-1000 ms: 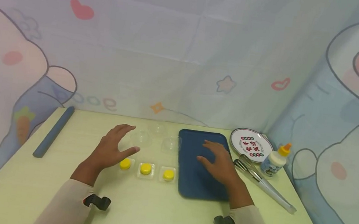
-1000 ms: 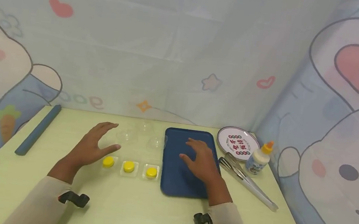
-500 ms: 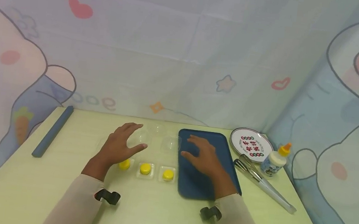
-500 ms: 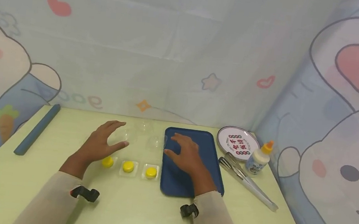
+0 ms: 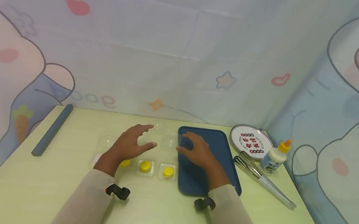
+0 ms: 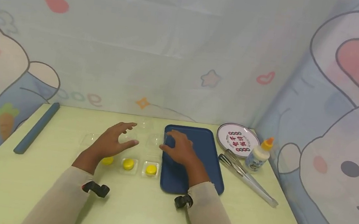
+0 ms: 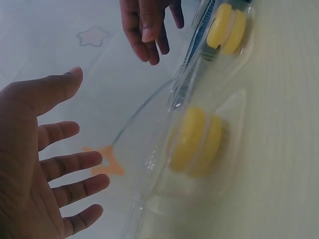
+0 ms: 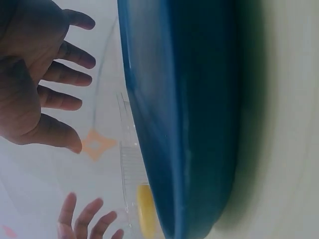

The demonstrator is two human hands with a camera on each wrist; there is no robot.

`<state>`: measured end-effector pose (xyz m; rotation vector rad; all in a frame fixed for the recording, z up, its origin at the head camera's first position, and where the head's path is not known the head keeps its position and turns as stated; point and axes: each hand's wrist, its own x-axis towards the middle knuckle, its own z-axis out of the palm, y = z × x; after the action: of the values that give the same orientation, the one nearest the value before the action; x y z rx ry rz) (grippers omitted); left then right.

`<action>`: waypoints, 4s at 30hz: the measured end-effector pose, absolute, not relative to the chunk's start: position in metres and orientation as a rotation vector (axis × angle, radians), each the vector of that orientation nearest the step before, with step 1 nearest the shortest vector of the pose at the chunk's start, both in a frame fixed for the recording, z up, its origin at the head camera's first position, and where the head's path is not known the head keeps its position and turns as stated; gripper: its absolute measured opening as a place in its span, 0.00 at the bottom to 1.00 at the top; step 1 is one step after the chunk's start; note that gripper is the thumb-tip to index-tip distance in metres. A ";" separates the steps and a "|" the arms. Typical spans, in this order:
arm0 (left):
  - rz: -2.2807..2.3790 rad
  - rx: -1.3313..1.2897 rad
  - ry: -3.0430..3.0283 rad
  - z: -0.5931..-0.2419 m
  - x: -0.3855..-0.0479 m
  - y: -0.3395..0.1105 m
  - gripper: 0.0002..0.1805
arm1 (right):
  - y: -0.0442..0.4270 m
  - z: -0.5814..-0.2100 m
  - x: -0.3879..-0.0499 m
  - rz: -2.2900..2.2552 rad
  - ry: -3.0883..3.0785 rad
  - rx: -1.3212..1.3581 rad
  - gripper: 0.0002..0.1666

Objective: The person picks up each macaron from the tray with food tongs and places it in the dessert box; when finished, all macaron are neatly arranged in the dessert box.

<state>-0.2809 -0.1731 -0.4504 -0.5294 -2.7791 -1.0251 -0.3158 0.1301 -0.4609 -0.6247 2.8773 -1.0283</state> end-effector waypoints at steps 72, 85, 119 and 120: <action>-1.346 -0.534 -2.675 -0.475 -0.287 -0.128 0.34 | 0.111 -0.469 -0.316 -1.367 2.858 -0.668 0.18; -1.469 -0.496 -2.599 -0.476 -0.288 -0.130 0.38 | 0.109 -0.466 -0.313 -1.491 2.803 -0.668 0.23; -1.736 -0.503 -2.533 -0.464 -0.280 -0.156 0.16 | 0.111 -0.457 -0.295 -1.713 2.467 -0.731 0.16; -1.739 -0.498 -2.541 -0.464 -0.279 -0.156 0.15 | 0.111 -0.458 -0.295 -1.719 2.467 -0.738 0.16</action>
<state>-0.2791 -0.1560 -0.4640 -0.4979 -2.5407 -1.7394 -0.2946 0.1110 -0.4577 -0.7383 2.4670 -1.7193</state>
